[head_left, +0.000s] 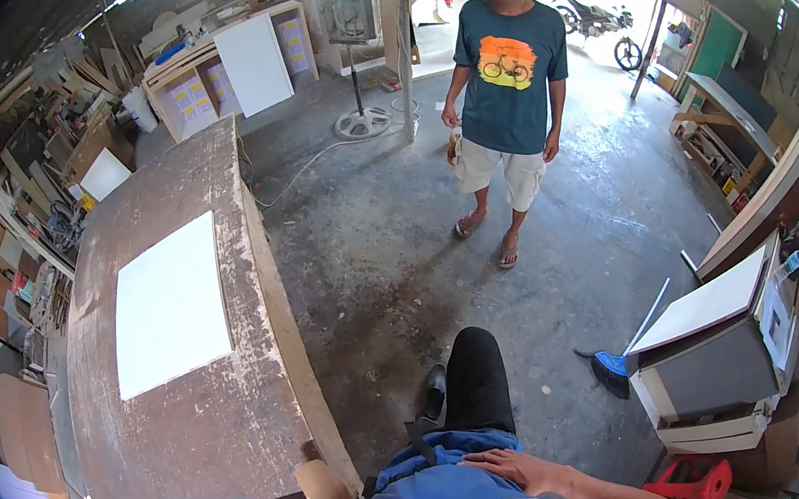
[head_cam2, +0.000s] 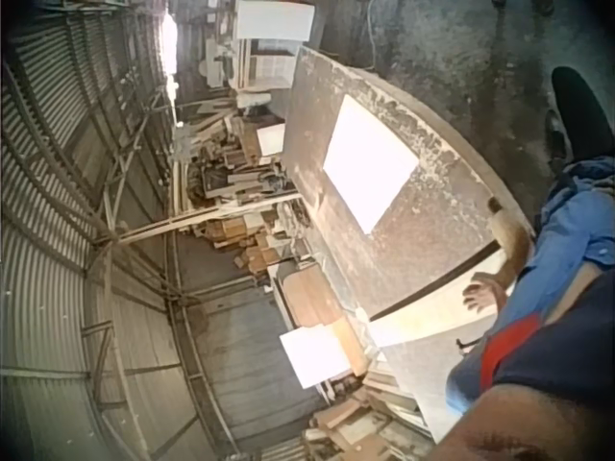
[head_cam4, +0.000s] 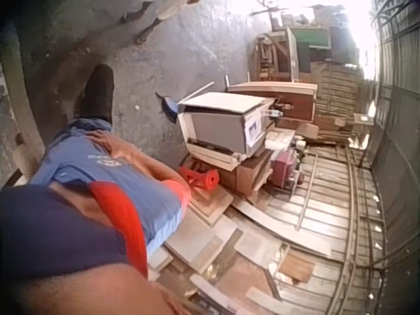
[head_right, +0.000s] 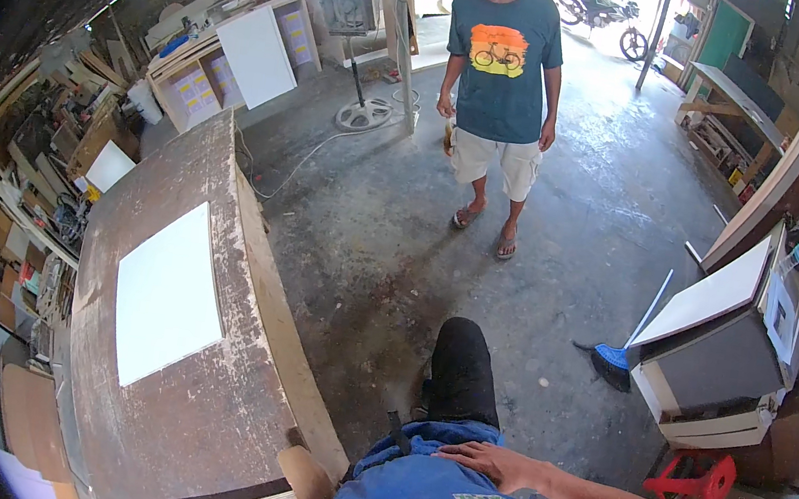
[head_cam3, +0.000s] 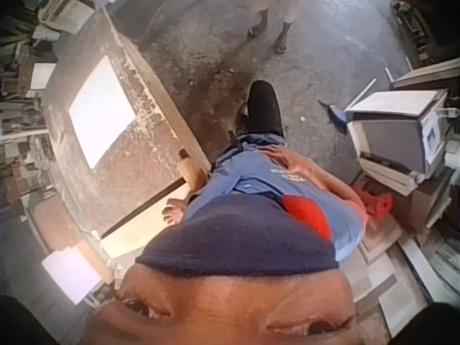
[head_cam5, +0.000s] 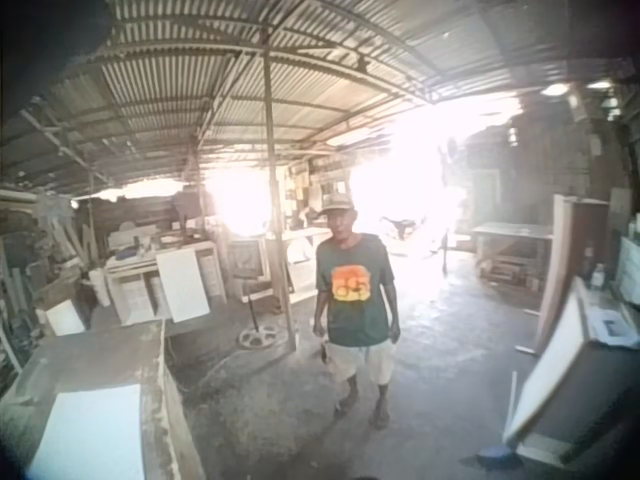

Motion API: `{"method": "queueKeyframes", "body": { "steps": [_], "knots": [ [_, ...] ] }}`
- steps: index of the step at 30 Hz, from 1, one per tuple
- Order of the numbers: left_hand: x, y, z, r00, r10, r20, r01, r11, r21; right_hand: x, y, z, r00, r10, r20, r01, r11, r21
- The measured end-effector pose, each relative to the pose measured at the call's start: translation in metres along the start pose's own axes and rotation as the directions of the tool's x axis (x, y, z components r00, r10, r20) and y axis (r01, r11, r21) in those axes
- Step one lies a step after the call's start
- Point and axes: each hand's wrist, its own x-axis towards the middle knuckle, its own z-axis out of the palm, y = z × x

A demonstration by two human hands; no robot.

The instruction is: The person cuts a white panel using a table saw, measures boards with a tape measure, and hammers a wooden strip on a workbench using a hammer.

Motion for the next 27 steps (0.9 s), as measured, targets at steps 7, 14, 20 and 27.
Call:
{"method": "queueKeyframes", "body": {
  "steps": [7,14,20,27],
  "knots": [
    [0.011,-0.004,0.012,0.999,0.039,-0.019,-0.038,0.999,0.009,0.006,-0.003,0.010,1.000,0.029,0.002,-0.029,1.000,0.001],
    [0.019,0.000,0.010,0.998,0.055,-0.035,-0.055,0.998,0.018,0.010,-0.010,0.006,0.999,0.045,-0.011,-0.045,0.998,0.038],
    [0.017,0.004,0.011,0.997,0.058,-0.049,-0.057,0.998,0.015,0.005,-0.012,-0.007,0.999,0.050,-0.004,-0.050,0.999,0.006],
    [0.002,-0.018,0.044,0.994,0.071,-0.087,-0.070,0.997,0.012,-0.007,-0.003,-0.025,1.000,0.000,0.025,0.001,1.000,-0.023]
  ]
}}
